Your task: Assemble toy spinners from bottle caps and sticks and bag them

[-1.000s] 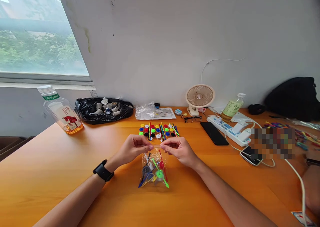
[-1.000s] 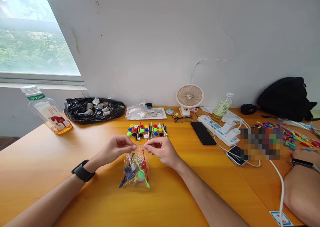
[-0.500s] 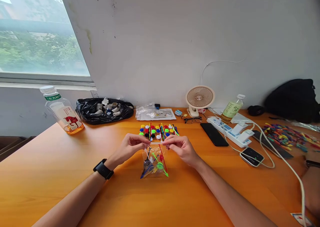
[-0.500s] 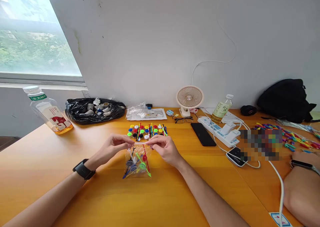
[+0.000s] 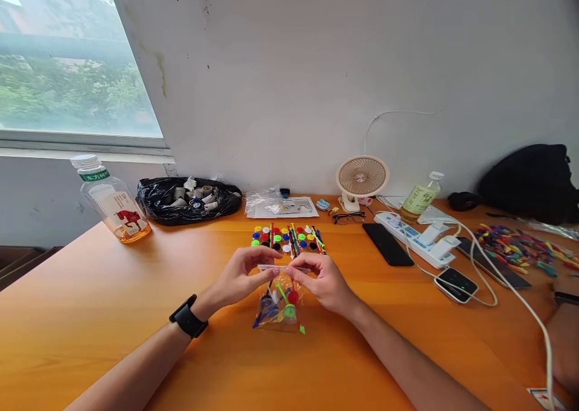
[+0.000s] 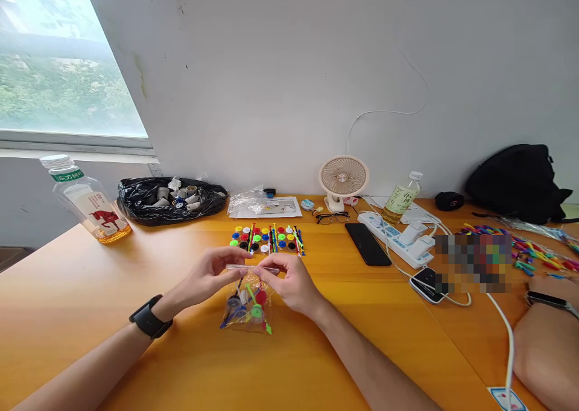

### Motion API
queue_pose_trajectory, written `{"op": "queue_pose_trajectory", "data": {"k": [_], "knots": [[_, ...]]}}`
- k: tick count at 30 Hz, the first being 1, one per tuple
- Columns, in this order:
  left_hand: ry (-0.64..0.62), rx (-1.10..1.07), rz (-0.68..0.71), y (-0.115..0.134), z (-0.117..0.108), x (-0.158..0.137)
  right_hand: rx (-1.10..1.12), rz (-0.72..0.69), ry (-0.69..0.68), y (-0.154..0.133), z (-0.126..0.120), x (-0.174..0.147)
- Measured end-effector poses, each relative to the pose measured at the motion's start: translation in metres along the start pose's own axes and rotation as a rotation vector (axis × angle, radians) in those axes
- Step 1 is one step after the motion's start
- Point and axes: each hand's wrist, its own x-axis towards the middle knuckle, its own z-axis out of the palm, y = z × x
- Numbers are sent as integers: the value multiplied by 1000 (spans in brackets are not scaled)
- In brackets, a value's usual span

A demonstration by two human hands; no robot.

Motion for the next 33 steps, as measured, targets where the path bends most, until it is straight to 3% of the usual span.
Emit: {"op": "queue_pose_trajectory", "data": {"k": [5, 9, 15, 20, 23, 29, 33], "knots": [[-93, 90, -39, 0, 1, 1, -86, -23, -3, 4, -3, 0], [-42, 68, -88, -3, -3, 4, -125, 2, 31, 11, -10, 2], [-31, 48, -66, -4, -11, 7, -32, 29, -45, 9, -16, 3], [10, -78, -80, -4, -17, 7, -22, 53, 56, 8, -16, 3], [26, -101, -102, -3, -21, 7, -13, 57, 49, 8, -16, 4], [-95, -7, -115, 4, -37, 10, 4, 43, -44, 10, -20, 4], [-74, 199, -70, 15, -59, 10, 0, 29, -17, 19, -21, 5]]}}
